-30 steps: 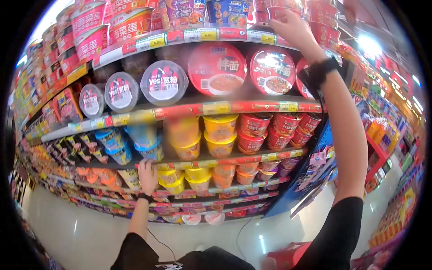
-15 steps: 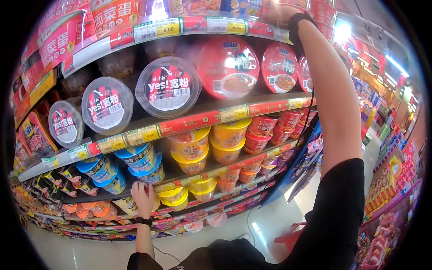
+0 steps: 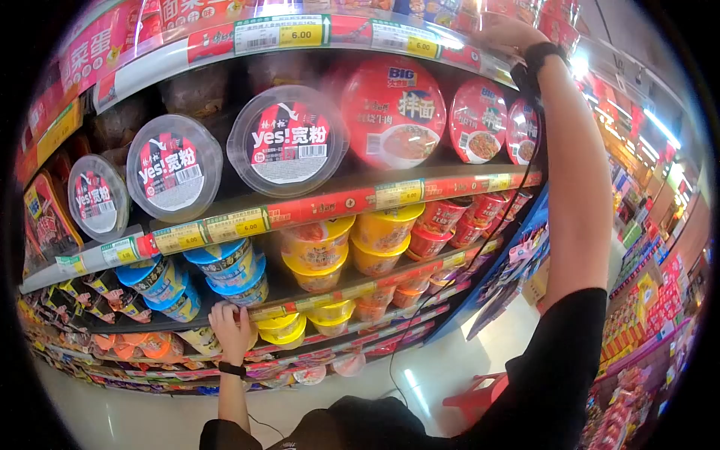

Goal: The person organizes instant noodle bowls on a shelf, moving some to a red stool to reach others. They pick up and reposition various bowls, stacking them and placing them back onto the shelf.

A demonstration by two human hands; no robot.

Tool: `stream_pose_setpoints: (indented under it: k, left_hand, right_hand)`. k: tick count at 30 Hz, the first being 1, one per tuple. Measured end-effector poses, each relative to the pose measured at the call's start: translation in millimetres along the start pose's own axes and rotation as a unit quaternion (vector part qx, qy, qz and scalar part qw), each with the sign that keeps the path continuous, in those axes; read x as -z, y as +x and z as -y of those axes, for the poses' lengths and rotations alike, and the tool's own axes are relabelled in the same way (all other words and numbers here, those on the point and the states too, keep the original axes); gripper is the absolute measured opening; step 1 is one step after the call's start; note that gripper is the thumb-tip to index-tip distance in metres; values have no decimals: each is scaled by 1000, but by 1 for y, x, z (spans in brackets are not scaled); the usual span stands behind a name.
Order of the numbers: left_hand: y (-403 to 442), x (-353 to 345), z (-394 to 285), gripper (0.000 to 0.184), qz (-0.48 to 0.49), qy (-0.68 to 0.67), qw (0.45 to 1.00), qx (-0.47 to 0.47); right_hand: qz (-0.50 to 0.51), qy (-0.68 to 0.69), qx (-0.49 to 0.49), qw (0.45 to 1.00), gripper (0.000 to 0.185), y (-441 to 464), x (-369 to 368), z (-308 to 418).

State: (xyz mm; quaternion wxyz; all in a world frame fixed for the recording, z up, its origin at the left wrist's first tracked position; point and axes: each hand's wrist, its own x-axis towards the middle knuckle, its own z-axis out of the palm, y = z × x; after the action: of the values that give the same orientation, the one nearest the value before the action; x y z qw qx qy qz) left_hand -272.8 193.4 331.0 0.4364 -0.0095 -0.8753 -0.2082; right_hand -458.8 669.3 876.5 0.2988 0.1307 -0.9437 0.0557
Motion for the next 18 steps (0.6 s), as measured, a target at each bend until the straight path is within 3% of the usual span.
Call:
stream_pose_setpoints:
  k: [3, 4, 6, 10, 12, 15, 18]
  left_hand:
    - [1, -1, 1, 19, -5, -1, 1000, -2]
    - [0, -1, 1, 19, -1, -3, 1000, 2]
    - [-1, -1, 2, 20, -1, 4, 1000, 1]
    - [-1, -2, 1, 20, -5, -4, 1000, 4]
    - [-1, -3, 0, 20, -10, -12, 1000, 6]
    - [-1, -1, -4, 19, -18, -16, 1000, 11]
    - [-1, 2, -5, 19, -17, -20, 1000, 12]
  right_hand:
    - [-34, 9, -13, 999, 49, -4, -3, -2]
    - [-33, 93, 0, 995, 50, -16, 0, 4]
    - [-22, -24, -34, 999, 55, -10, 3, -4]
    - [-130, -36, 18, 991, 79, -11, -1, -19]
    - [-180, -44, -20, 983, 94, -13, -3, -24]
    - [-184, -45, -34, 981, 88, -33, 4, -2]
    - [-177, -60, -46, 981, 94, -37, 7, 6]
